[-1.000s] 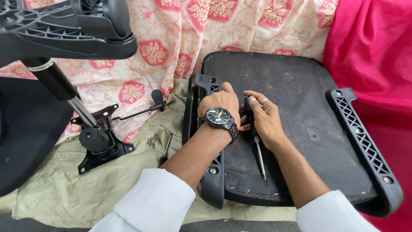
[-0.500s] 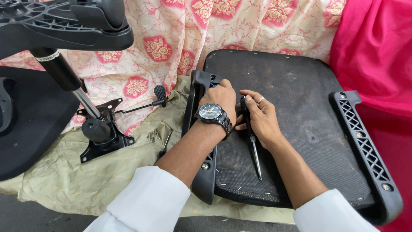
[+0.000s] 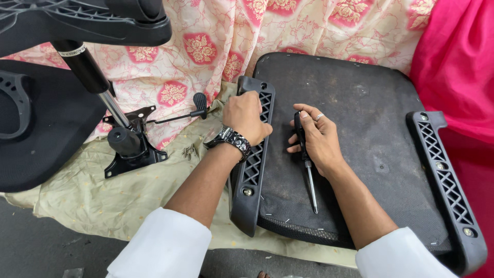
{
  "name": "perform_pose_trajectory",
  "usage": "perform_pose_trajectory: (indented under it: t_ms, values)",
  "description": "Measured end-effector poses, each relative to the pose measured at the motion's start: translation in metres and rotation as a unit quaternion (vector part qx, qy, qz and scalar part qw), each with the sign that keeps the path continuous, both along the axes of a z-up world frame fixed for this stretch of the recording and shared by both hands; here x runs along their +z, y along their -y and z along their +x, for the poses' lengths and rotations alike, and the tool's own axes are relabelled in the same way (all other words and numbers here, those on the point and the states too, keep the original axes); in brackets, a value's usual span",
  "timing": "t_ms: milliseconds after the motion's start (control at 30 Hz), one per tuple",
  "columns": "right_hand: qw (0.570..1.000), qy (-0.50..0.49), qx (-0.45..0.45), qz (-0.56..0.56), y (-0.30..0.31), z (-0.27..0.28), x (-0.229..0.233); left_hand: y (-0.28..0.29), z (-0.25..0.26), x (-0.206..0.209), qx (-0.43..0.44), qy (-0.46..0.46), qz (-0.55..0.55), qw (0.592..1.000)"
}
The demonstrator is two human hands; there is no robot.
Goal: The person uses a screwdriver to remove screws from the armrests of an office chair. They unscrew fasteners on both sides, detach the armrests, and place them aside on the floor.
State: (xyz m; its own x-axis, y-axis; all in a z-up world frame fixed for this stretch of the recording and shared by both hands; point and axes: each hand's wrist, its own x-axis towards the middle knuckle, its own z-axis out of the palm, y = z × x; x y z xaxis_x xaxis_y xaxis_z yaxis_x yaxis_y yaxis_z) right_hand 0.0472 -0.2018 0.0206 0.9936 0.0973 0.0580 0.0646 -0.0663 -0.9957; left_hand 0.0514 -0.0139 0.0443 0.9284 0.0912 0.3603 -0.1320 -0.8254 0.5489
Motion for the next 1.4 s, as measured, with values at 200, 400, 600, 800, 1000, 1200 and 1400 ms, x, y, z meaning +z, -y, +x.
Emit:
perform_pose_trajectory:
  t_ms: [200,400,600,800,1000,1200,1400]
  values:
    - [1.000,0.006,-0.010,-0.006,-0.003,0.000,0.004,-0.029,0.002,0.020,-0.003,0.000,-0.134,0.991]
    - [0.999,-0.004,-0.033,-0.006,-0.003,-0.003,0.006,-0.066,-0.004,0.019,-0.169,-0.090,-0.621,0.760]
    - [0.997,-0.009,-0.068,-0.016,-0.009,-0.004,0.006,-0.094,-0.013,-0.009,-0.184,-0.119,-0.699,0.681]
    - [0.996,0.000,-0.087,-0.017,-0.010,-0.003,0.005,-0.145,-0.020,-0.065,-0.129,-0.101,-0.731,0.662]
    - [0.990,0.016,-0.124,-0.062,-0.017,-0.003,0.005,-0.193,-0.047,-0.153,0.107,-0.192,-0.677,0.703]
    - [0.980,0.042,-0.168,-0.100,-0.026,-0.005,0.005,-0.206,-0.071,-0.213,0.199,-0.235,-0.723,0.618]
    - [0.974,0.057,-0.190,-0.109,-0.030,-0.006,0.004,-0.212,-0.062,-0.229,0.214,-0.249,-0.715,0.617]
